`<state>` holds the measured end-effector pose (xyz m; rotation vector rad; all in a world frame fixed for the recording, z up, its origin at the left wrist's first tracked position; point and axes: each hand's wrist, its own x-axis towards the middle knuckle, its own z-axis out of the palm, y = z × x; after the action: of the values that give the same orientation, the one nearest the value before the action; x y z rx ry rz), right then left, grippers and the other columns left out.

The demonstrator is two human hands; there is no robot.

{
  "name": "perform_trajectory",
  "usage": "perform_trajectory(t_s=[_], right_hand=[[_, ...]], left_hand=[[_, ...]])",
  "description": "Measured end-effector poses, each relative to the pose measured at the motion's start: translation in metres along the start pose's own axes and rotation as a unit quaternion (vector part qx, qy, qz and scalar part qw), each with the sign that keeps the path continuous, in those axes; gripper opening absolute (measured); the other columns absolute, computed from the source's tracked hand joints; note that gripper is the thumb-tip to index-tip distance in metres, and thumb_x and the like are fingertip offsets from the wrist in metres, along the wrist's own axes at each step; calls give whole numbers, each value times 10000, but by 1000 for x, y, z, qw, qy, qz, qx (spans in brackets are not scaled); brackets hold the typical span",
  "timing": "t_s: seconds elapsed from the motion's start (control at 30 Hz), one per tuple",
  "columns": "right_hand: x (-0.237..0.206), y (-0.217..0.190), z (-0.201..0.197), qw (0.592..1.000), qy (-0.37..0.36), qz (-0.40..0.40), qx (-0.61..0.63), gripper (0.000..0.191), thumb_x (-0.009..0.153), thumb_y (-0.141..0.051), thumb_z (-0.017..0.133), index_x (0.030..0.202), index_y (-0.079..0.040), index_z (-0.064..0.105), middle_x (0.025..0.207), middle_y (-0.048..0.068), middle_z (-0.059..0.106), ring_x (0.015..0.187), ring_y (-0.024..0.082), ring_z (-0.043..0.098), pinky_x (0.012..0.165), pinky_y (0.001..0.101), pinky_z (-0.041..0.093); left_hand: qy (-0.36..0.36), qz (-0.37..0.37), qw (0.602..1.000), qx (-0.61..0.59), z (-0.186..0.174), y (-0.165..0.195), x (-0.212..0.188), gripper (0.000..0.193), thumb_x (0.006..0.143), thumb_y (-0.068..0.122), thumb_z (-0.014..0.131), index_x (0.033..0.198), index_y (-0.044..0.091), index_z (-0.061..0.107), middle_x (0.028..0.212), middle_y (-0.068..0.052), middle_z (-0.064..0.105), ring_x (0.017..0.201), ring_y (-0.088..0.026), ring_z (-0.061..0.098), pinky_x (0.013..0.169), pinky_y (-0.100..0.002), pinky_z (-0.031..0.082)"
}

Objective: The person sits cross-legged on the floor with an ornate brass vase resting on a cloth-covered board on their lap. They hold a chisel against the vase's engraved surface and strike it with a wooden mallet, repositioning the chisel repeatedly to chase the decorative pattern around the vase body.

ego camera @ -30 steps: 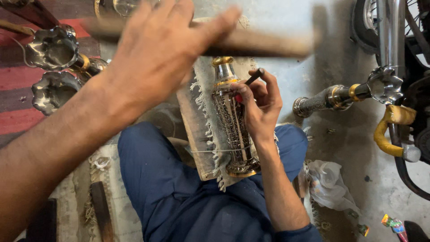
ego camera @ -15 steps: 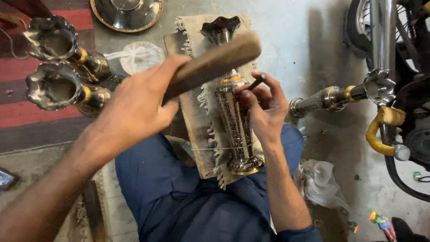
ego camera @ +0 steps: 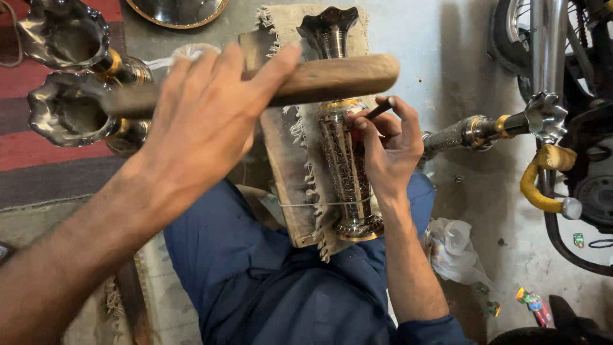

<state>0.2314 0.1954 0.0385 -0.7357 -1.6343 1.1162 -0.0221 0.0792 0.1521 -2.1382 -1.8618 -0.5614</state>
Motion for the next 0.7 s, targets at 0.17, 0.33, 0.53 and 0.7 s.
perform_trajectory(t_s=[0.17,0.33,0.53,0.7], right_hand=[[-1,1,0,1000,4,-10,8,380,1076,93,634,1395,-7,455,1097,164,735,1032,203,750,909,320,646],[0,2,-1,1000,-4,-19,-7,374,1094,83,641,1411,-7,466,1120,172,738,1040,210,749,912,324,647],[-1,1,0,1000,6,20,-6,376,1074,73,641,1404,0,478,1073,169,758,903,168,734,770,275,620],[0,2,0,1000,-5,-2,-2,375,1074,84,648,1394,-5,473,1098,176,751,987,177,750,821,284,637]], left_hand=[[33,29,997,-71,-5,3,20,752,857,16,702,1547,152,435,981,-154,595,953,-358,628,840,-508,466],[43,55,996,58,0,8,28,688,866,102,719,1498,186,463,1001,-121,628,964,-303,647,887,-495,464],[52,50,995,66,4,9,25,655,888,92,693,1506,185,499,1000,-127,625,967,-308,647,928,-510,455],[50,54,992,106,3,7,22,585,962,78,697,1496,204,494,973,-123,608,957,-308,634,961,-521,471]])
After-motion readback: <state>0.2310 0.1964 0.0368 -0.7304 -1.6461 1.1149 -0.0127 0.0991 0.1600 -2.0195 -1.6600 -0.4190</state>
